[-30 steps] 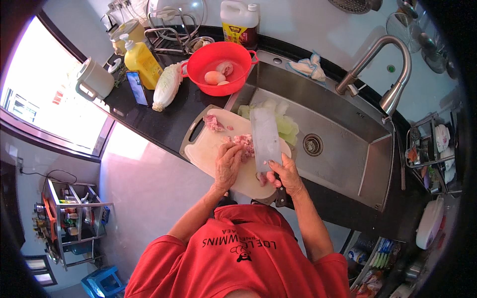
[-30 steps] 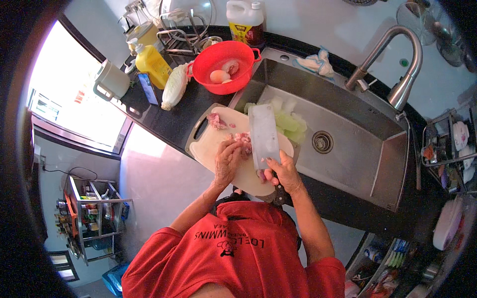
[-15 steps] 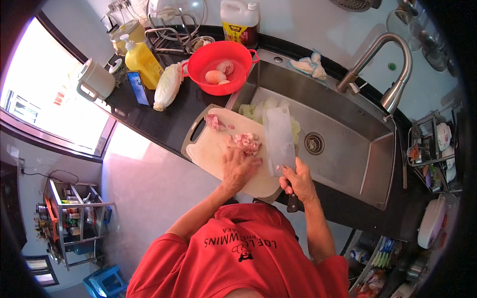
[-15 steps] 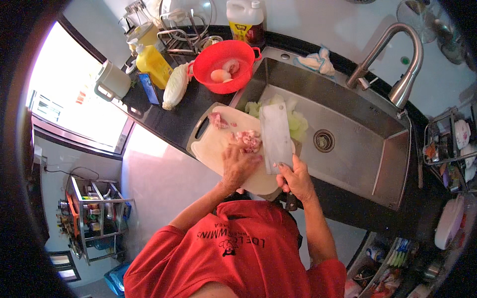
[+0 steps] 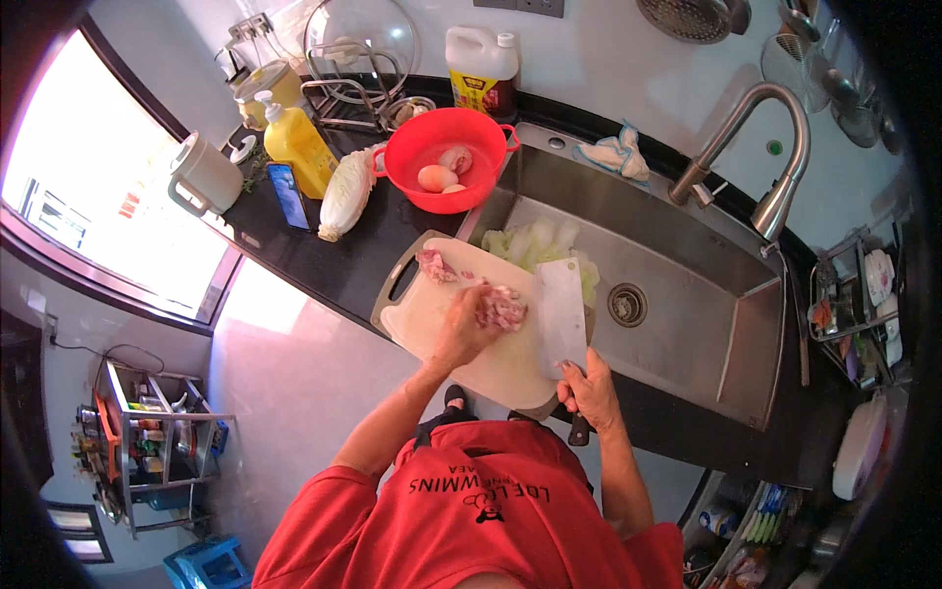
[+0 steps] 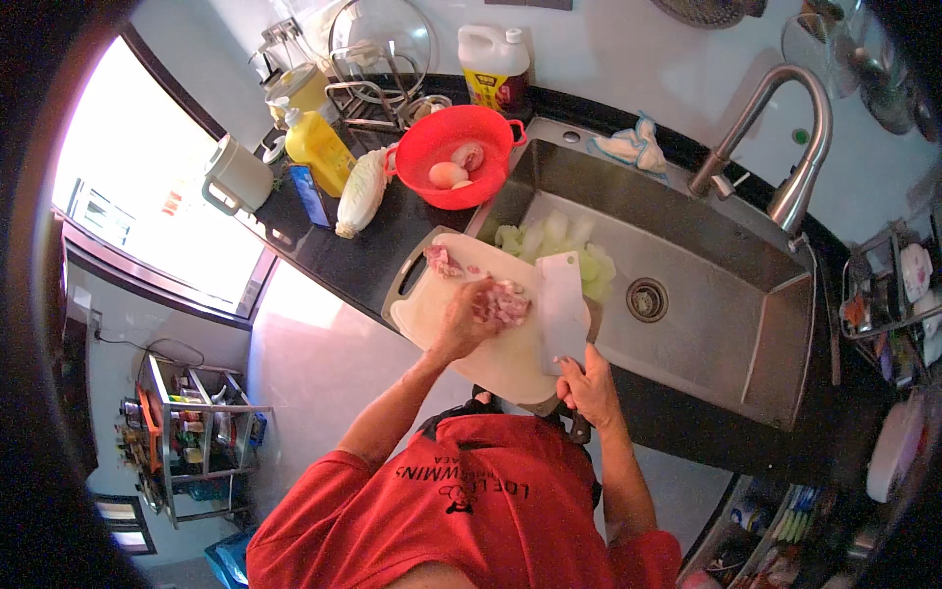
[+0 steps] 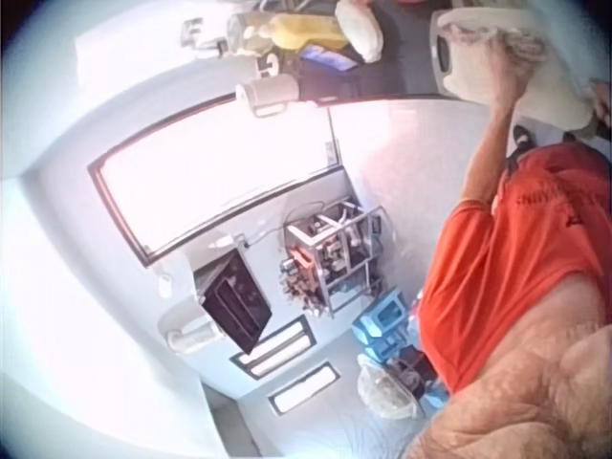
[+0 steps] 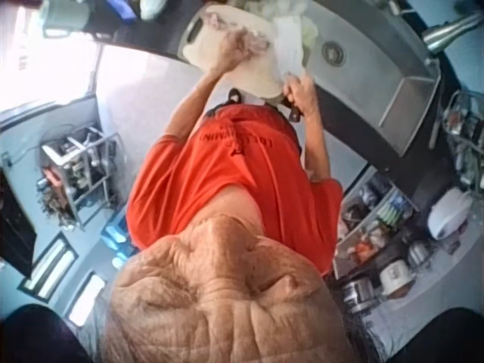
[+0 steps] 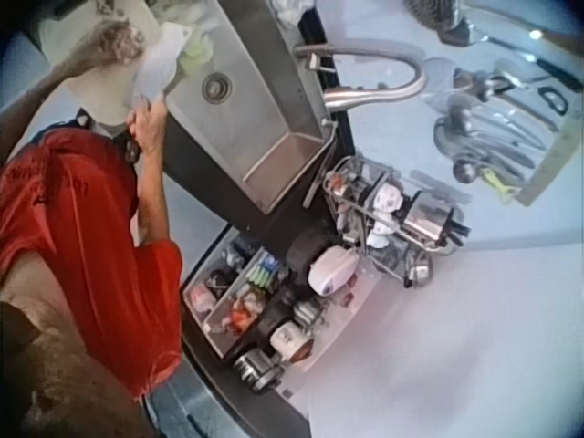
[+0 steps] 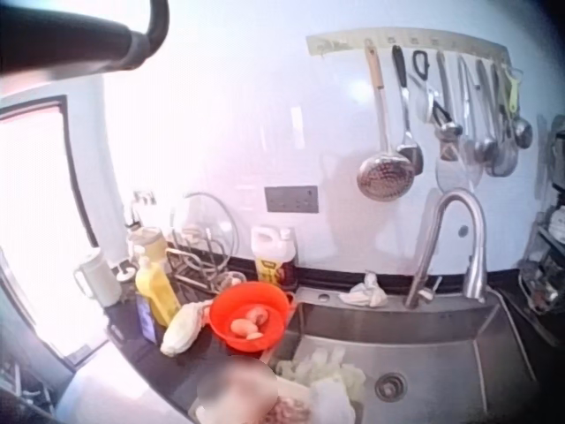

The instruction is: The person chops a piece of raw meat into small cubes on a white cutting board using a knife. The person holds the meat with one hand and uses the knife with the other to slice the meat repeatedly. The chopped meat accumulates on the cutting board.

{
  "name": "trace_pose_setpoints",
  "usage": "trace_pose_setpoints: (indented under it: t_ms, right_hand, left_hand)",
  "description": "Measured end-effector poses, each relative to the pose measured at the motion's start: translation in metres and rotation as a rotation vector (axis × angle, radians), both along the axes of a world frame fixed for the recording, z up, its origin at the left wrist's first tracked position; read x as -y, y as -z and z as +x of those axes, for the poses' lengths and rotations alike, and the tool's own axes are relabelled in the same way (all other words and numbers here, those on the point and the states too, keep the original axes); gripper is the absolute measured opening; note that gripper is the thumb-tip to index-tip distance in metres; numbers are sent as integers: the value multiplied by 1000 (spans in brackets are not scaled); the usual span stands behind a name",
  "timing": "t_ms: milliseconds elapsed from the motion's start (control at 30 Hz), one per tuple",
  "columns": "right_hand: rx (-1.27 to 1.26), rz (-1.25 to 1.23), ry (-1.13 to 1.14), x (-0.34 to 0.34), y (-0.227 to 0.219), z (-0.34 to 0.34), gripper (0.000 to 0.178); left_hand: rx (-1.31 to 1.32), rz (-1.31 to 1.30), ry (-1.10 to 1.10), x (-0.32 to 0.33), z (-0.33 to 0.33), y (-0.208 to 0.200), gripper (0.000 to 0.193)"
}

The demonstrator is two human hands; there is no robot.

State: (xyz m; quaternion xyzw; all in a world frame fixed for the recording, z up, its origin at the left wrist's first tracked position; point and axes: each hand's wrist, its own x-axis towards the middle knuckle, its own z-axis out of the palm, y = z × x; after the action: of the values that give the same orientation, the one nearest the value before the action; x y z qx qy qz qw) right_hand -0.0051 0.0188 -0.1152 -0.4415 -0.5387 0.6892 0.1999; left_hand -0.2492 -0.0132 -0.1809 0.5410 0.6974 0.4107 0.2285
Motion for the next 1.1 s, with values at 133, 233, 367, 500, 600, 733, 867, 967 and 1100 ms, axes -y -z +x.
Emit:
trace_pose_setpoints:
  t_ms: [133,233,367,500,600,733,867,967,1100]
  right_hand:
    - [-11,10,56,1,13,-4,13]
    - [11,37,79,4,6,-4,13]
    - [-11,48,81,7,-2,-6,13]
    - [18,73,73,11,2,-7,13]
    - [16,131,57,11,-6,-10,11]
    - [-4,127,152,16,-13,-9,11]
    - [42,158,218,22,-14,-4,11]
    - [105,203,201,24,-15,-5,11]
    - [284,368,50,27,-16,-17,17]
  left_hand:
    - [-90,81,16,-5,29,-23,62]
    - [-437,225,-5,-4,26,-43,42]
    - [-765,289,-218,-17,-23,-37,19]
    - [-910,98,48,-42,-59,-29,15]
    - [-970,-56,199,-53,-62,-28,10]
    - [-733,133,237,-41,-33,-28,11]
    - [-473,268,288,-24,-11,-39,26]
    - [-374,248,190,-18,-25,-46,41]
    - [-570,202,-93,-28,-78,-43,51]
